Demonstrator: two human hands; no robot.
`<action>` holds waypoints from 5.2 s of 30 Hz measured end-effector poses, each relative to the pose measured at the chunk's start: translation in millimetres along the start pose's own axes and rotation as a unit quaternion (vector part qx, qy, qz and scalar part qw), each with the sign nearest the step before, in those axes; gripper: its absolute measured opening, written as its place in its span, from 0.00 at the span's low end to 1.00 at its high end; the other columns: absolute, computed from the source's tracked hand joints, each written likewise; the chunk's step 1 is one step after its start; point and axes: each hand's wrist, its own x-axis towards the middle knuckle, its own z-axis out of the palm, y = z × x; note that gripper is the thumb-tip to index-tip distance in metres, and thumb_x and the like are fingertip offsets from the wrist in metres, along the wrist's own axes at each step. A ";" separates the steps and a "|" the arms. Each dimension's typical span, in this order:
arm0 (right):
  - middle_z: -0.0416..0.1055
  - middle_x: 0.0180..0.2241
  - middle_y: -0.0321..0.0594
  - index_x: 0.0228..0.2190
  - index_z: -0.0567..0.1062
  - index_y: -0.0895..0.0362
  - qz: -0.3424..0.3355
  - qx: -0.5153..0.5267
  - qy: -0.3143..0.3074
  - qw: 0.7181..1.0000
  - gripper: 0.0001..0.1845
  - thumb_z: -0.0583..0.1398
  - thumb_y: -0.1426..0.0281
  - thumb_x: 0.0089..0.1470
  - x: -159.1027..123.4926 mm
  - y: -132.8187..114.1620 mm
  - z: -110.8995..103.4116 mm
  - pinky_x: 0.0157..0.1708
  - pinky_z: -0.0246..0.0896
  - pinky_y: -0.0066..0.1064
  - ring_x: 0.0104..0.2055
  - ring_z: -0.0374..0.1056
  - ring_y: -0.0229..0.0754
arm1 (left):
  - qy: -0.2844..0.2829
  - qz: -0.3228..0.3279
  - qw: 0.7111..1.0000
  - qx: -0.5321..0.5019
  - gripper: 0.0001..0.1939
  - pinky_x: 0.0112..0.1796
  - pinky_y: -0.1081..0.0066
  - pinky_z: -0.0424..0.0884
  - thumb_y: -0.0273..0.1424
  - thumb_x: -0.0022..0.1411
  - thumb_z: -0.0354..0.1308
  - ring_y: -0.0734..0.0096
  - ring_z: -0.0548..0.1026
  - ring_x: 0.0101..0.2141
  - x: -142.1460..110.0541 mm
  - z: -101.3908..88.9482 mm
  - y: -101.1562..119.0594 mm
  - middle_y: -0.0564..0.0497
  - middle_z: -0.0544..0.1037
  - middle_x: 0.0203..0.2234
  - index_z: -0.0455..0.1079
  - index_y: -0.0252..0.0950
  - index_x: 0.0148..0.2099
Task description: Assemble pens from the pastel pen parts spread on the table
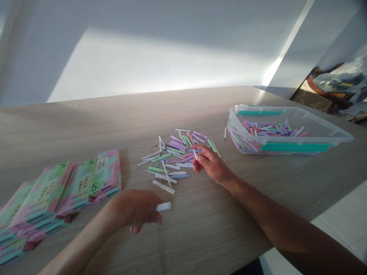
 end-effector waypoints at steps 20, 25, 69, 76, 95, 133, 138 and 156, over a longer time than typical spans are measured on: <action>0.64 0.27 0.33 0.48 0.65 0.54 0.003 -0.056 -0.045 0.997 0.17 0.52 0.69 0.57 -9.9 -7.6 8.0 0.22 0.55 0.25 0.23 0.59 0.32 | 0.008 -0.029 1.000 0.010 0.12 0.21 0.76 0.63 0.27 0.56 0.49 0.64 0.76 0.25 -2.0 -7.4 -0.6 0.49 0.77 0.17 0.73 0.35 0.38; 0.60 0.25 0.31 0.49 0.67 0.54 -0.013 -0.137 -0.133 0.981 0.18 0.51 0.71 0.57 -26.1 -25.8 31.0 0.24 0.52 0.24 0.23 0.54 0.32 | 0.021 -0.024 1.000 0.002 0.17 0.25 0.73 0.65 0.29 0.57 0.50 0.62 0.77 0.26 1.1 -10.1 -3.2 0.49 0.77 0.17 0.69 0.34 0.48; 0.64 0.21 0.36 0.29 0.72 0.62 0.255 0.388 -0.015 0.885 0.06 0.57 0.71 0.52 -18.0 -2.7 39.8 0.19 0.41 0.22 0.18 0.51 0.28 | -0.035 0.003 0.999 -0.036 0.15 0.29 0.72 0.70 0.24 0.56 0.47 0.64 0.78 0.28 10.4 -8.6 -14.4 0.51 0.78 0.18 0.71 0.34 0.43; 0.63 0.23 0.34 0.28 0.69 0.61 0.214 0.415 -0.043 0.883 0.02 0.58 0.74 0.51 -19.6 -5.9 38.0 0.19 0.40 0.21 0.19 0.50 0.27 | -0.025 0.005 0.999 -0.045 0.14 0.33 0.71 0.70 0.24 0.54 0.47 0.65 0.78 0.28 10.3 -8.0 -15.5 0.54 0.76 0.14 0.72 0.36 0.38; 0.63 0.22 0.35 0.27 0.68 0.60 0.228 0.423 -0.038 0.876 0.03 0.54 0.76 0.48 -21.6 -14.9 40.4 0.19 0.38 0.23 0.18 0.49 0.29 | -0.026 0.013 0.999 -0.044 0.13 0.35 0.73 0.70 0.25 0.54 0.48 0.66 0.78 0.28 8.6 -8.3 -14.6 0.52 0.78 0.16 0.73 0.35 0.36; 0.68 0.25 0.36 0.30 0.66 0.57 0.231 0.321 -0.020 0.918 0.16 0.53 0.79 0.32 -23.6 -14.4 41.7 0.21 0.45 0.24 0.22 0.56 0.32 | -0.030 -0.001 0.999 -0.032 0.14 0.33 0.73 0.70 0.31 0.57 0.48 0.65 0.78 0.29 5.2 -10.2 -9.7 0.48 0.79 0.18 0.68 0.36 0.22; 0.67 0.25 0.38 0.25 0.70 0.61 0.242 0.245 -0.010 0.939 0.11 0.52 0.80 0.34 -24.5 -12.6 44.6 0.21 0.50 0.24 0.22 0.58 0.31 | -0.036 -0.004 0.999 -0.028 0.12 0.32 0.74 0.70 0.29 0.57 0.48 0.66 0.78 0.29 4.7 -10.7 -9.4 0.49 0.79 0.18 0.74 0.34 0.30; 0.74 0.31 0.43 0.38 0.71 0.61 0.197 0.261 -0.002 0.945 0.10 0.58 0.74 0.51 -18.4 -4.2 32.4 0.34 0.69 0.35 0.31 0.73 0.40 | -0.050 -0.015 0.999 -0.018 0.15 0.28 0.76 0.67 0.28 0.59 0.48 0.67 0.77 0.28 0.2 -16.7 -4.2 0.53 0.76 0.14 0.73 0.34 0.45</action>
